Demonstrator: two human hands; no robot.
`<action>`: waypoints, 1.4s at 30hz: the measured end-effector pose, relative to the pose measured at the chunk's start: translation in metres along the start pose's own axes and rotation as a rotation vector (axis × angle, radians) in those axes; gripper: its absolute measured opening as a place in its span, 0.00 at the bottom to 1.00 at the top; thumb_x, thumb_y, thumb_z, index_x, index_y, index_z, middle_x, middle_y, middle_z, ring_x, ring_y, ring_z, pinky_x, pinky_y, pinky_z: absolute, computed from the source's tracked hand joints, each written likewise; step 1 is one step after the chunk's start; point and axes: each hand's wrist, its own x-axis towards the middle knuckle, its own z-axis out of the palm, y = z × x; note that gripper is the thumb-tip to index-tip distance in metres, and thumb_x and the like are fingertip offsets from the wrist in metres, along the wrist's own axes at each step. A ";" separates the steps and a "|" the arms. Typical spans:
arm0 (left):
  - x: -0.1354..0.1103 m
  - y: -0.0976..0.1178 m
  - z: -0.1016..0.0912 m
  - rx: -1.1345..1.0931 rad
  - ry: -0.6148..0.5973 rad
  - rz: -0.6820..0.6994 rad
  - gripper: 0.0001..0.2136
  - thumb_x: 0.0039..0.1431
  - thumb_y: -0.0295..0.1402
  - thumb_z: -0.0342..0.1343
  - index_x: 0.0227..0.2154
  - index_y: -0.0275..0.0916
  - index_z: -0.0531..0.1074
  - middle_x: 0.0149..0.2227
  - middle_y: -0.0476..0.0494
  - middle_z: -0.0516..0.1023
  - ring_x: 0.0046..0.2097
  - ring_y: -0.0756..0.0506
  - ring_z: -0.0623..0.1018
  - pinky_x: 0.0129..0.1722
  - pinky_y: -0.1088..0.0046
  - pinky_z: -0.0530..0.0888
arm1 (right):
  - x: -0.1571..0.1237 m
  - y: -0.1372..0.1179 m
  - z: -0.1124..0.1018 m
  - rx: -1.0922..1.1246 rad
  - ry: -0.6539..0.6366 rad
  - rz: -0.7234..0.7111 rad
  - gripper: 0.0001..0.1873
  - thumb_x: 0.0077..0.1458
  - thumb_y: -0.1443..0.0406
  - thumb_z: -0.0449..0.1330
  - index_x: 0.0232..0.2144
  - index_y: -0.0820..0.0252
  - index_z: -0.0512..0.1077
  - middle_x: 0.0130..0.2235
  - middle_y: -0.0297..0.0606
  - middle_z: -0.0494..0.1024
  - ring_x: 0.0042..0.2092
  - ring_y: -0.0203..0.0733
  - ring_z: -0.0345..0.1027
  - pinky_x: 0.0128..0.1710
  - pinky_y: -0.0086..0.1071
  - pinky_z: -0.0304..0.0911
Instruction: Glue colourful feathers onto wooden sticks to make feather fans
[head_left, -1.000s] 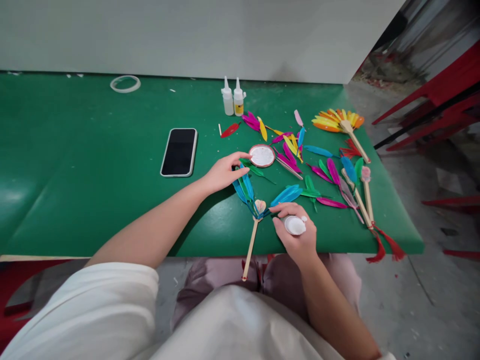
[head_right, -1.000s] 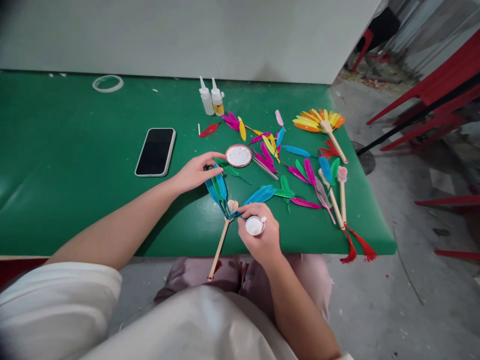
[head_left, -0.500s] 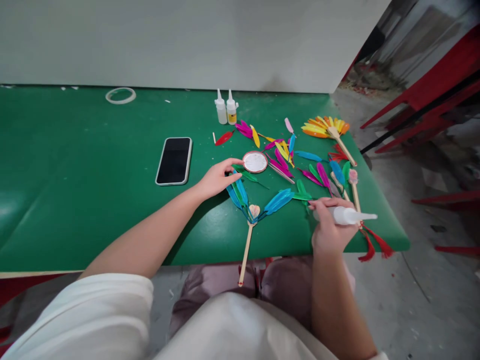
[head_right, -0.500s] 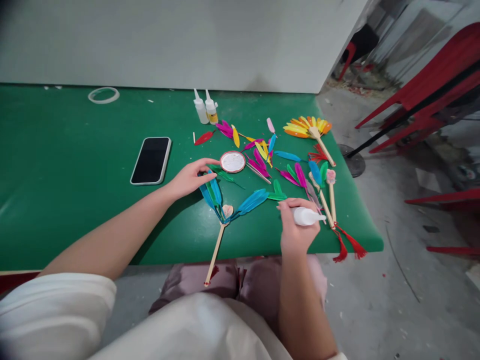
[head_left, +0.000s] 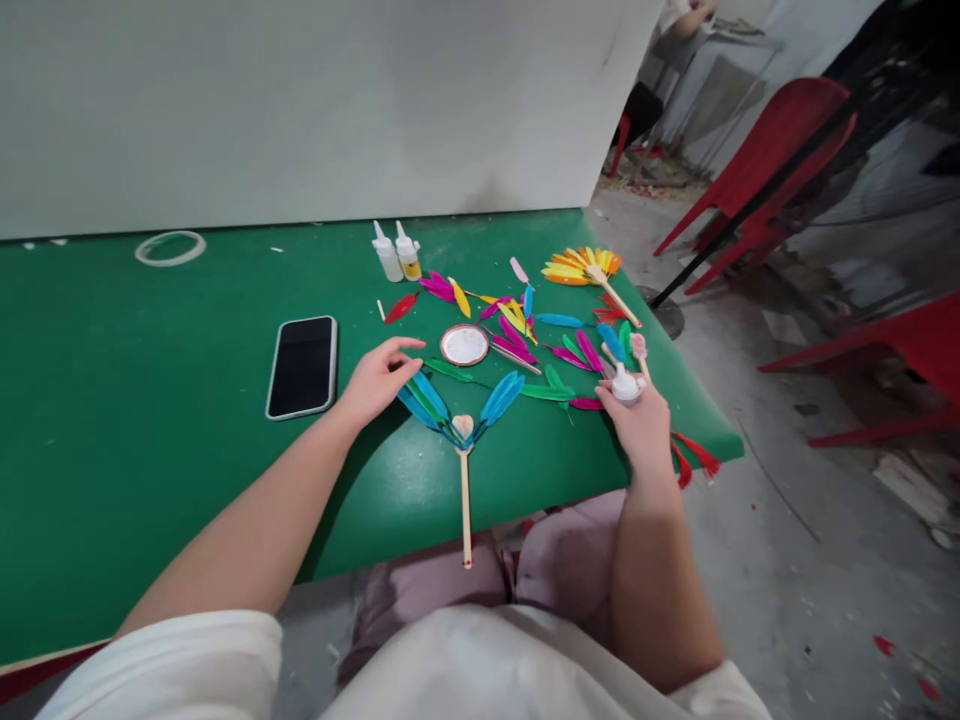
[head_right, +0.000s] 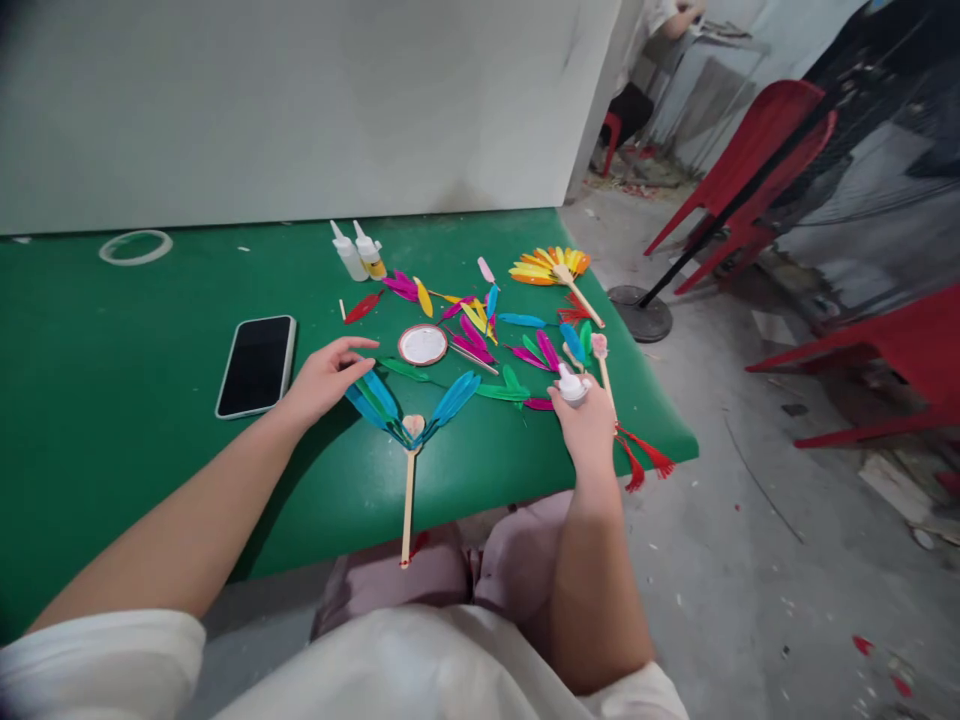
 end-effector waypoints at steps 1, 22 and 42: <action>0.000 0.000 -0.001 -0.002 0.002 -0.007 0.14 0.52 0.36 0.54 0.42 0.39 0.70 0.23 0.52 0.68 0.24 0.53 0.64 0.26 0.77 0.59 | 0.000 -0.001 0.000 -0.048 -0.036 -0.031 0.13 0.44 0.58 0.61 0.32 0.59 0.72 0.32 0.40 0.74 0.36 0.45 0.67 0.37 0.37 0.59; -0.023 0.066 0.019 -0.011 0.095 0.243 0.21 0.54 0.37 0.55 0.50 0.40 0.62 0.35 0.46 0.76 0.37 0.48 0.73 0.39 0.69 0.69 | -0.040 -0.053 0.021 0.422 -0.026 -0.038 0.11 0.42 0.60 0.63 0.26 0.60 0.68 0.28 0.33 0.74 0.32 0.38 0.67 0.35 0.33 0.62; 0.040 0.066 0.013 0.091 -0.611 0.202 0.34 0.49 0.28 0.56 0.59 0.41 0.51 0.25 0.52 0.68 0.29 0.49 0.70 0.31 0.74 0.66 | -0.100 -0.061 0.062 0.342 -0.140 -0.445 0.06 0.47 0.69 0.61 0.27 0.54 0.66 0.31 0.35 0.77 0.39 0.43 0.68 0.42 0.40 0.65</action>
